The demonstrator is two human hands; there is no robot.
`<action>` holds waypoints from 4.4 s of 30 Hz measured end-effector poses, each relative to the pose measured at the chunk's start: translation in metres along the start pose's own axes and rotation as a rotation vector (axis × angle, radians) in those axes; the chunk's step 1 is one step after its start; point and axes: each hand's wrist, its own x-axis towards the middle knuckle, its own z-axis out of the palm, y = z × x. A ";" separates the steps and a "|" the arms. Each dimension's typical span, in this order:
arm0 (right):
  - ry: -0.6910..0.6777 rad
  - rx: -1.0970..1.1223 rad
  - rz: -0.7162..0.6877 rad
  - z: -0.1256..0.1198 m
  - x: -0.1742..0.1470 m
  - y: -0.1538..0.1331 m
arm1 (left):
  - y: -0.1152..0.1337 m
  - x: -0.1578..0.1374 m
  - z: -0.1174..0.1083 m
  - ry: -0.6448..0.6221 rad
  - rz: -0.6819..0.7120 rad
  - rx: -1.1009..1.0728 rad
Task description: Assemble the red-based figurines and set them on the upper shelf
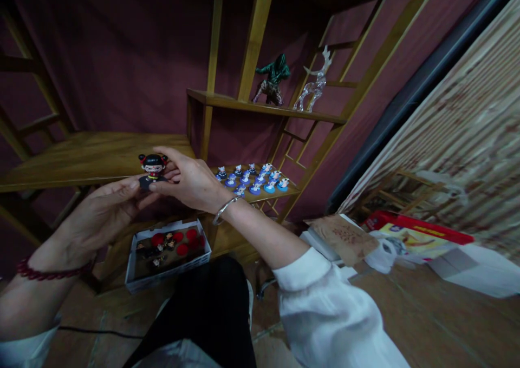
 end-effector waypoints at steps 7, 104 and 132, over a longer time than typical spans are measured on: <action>-0.040 -0.013 0.005 -0.001 0.013 -0.007 | 0.014 -0.002 0.002 0.084 -0.002 0.036; -0.104 -0.424 -0.025 0.095 0.184 0.017 | 0.099 0.052 -0.082 0.786 -0.111 1.950; -0.041 -0.443 -0.029 0.070 0.145 0.007 | 0.082 0.027 -0.053 0.799 0.209 2.110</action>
